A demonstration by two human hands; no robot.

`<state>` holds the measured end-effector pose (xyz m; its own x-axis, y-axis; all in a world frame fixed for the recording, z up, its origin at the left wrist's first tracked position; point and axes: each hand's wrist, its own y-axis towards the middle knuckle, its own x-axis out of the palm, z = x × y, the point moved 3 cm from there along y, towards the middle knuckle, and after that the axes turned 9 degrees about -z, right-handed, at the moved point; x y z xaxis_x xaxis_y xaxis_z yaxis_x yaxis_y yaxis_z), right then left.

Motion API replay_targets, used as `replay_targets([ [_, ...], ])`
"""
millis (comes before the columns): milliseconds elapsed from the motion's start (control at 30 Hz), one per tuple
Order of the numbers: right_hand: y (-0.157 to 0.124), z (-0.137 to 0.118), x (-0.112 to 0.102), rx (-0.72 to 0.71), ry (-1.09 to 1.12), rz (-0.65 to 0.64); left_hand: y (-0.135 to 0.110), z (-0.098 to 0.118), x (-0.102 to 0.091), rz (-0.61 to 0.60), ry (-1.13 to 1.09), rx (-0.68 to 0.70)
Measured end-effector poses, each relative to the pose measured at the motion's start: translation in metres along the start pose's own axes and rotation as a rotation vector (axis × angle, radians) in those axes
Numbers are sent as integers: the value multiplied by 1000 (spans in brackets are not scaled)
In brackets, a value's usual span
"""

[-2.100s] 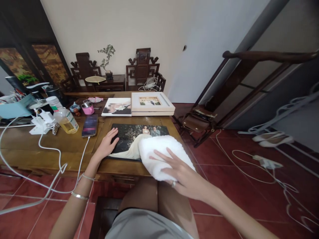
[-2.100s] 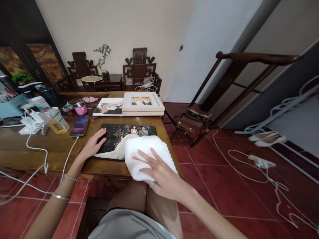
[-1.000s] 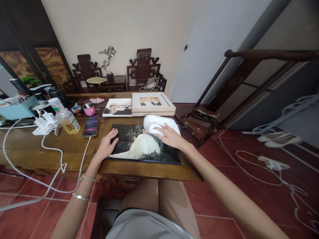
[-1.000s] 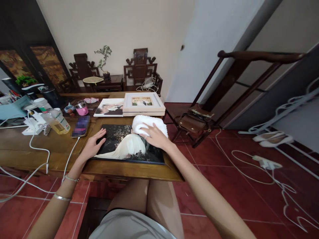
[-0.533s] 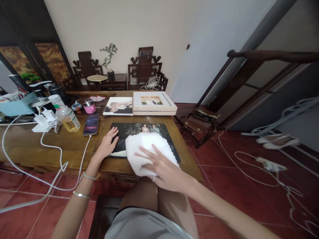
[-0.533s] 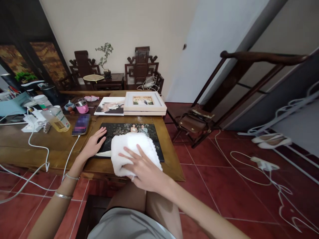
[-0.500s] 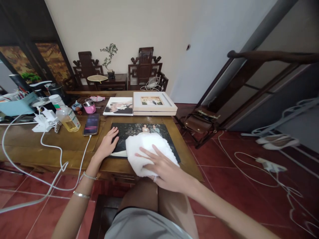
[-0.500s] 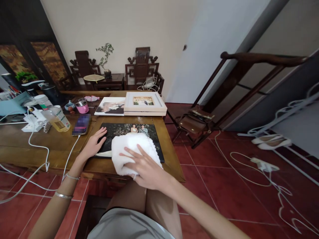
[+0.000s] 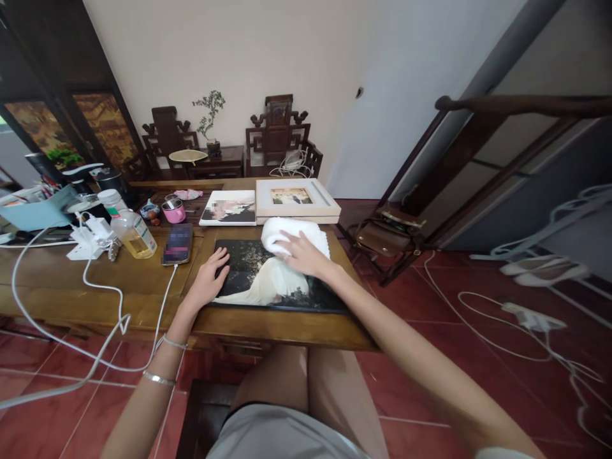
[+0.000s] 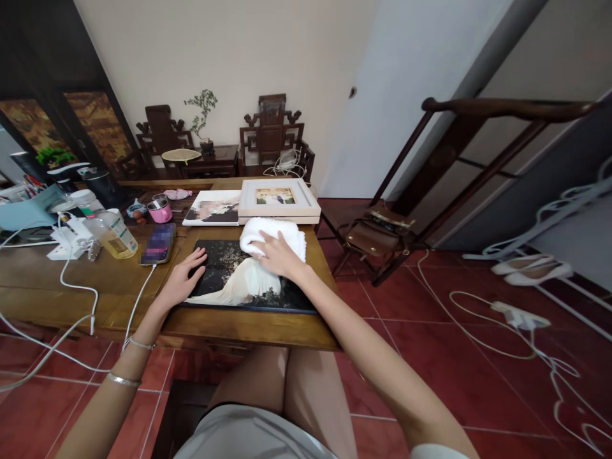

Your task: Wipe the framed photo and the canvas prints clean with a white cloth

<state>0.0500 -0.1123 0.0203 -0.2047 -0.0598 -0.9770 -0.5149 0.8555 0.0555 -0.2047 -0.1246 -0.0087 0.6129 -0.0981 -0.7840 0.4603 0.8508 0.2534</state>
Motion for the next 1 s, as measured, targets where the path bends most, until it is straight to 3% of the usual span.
replay_targets([
  [200, -63, -74, 8, -253, 31, -84, 0, 1, 2, 7, -15, -21],
  [300, -92, -98, 8, -356, 67, -153, 0, 3, 2, -5, -2, -27],
  [433, -90, -87, 6, -378, 80, -165, -1, 4, 3, -30, 10, -26],
  [633, -16, -19, 3, -127, 16, -55, -3, 0, 2, -43, -14, -20],
  [733, 10, -7, 4, -12, -13, -14, -3, -1, 2, -39, -10, -15],
  [833, 5, -22, 7, -26, -32, 10, -2, -2, 2, -32, -2, -16],
  [1000, -56, -82, 11, -255, 53, -55, -1, -2, 3, -31, -2, -9],
])
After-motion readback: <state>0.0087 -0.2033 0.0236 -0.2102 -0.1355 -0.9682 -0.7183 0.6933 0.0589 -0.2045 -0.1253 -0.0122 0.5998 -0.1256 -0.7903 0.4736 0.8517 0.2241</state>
